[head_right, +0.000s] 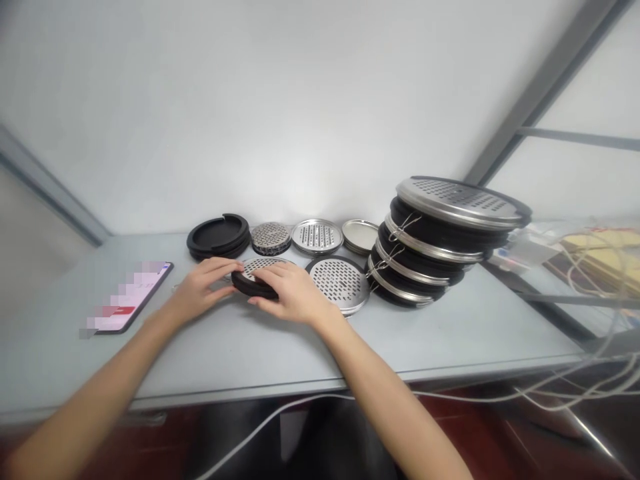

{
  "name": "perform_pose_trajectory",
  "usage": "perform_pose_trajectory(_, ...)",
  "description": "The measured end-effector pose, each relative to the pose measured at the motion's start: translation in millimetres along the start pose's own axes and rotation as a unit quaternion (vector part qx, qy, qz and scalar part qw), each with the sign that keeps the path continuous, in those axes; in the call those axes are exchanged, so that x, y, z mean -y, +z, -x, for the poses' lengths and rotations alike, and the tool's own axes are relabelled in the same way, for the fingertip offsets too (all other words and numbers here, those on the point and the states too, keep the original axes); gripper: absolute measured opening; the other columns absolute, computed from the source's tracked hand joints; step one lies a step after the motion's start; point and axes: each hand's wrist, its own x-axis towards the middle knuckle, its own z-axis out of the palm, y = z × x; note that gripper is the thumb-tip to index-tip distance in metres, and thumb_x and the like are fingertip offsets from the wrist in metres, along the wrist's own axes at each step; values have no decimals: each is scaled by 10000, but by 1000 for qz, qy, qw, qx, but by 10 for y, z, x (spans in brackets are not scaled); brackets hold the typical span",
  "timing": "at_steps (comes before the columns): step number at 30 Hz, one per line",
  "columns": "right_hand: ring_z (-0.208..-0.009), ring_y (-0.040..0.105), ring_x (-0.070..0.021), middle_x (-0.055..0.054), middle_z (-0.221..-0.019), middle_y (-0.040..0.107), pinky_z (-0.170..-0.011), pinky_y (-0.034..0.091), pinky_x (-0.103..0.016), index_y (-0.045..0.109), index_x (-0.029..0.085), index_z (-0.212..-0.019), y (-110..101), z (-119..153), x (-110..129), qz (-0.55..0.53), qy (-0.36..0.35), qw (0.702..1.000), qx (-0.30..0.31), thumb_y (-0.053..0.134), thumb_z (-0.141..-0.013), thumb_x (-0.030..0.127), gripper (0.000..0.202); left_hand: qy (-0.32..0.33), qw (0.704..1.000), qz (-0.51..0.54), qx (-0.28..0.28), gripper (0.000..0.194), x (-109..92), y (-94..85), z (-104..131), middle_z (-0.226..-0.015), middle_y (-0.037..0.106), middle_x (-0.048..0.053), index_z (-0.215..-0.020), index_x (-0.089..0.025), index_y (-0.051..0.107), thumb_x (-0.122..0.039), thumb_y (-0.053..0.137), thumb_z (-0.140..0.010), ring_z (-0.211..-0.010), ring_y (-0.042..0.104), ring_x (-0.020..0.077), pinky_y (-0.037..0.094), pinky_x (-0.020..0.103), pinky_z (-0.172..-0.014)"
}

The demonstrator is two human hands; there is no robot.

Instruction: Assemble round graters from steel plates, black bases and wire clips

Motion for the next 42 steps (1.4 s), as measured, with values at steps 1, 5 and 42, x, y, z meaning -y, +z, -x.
perform_pose_trajectory(1,-1003,647,-253,-118,-1110,698,-883,508,-406,595,159,-1202,7,2,11,8,4,1000,5,597,-891,453,428,7,1000,-2,-7,333,-25,4,-6,-1141,685,89,-1168,-229,637,-402,641,-884,-1077,606,250,466,431,-939)
perform_pose_trajectory(5,-1095,627,-259,-128,-1198,669,-945,494,-419,595,159,-1215,27,1,36,26,-7,999,43,580,-913,380,375,25,999,-9,-27,361,-110,14,-24,-987,708,74,-1031,-219,675,-472,740,-780,-961,626,241,480,411,-874)
perform_pose_trajectory(42,-1057,665,-272,-118,-1131,707,-880,561,-447,578,220,-1280,-524,753,-109,155,18,962,-223,614,-858,145,430,-71,976,47,-198,563,-100,10,5,-1064,641,114,-1074,-175,636,-552,227,-991,-1025,597,244,489,392,-897)
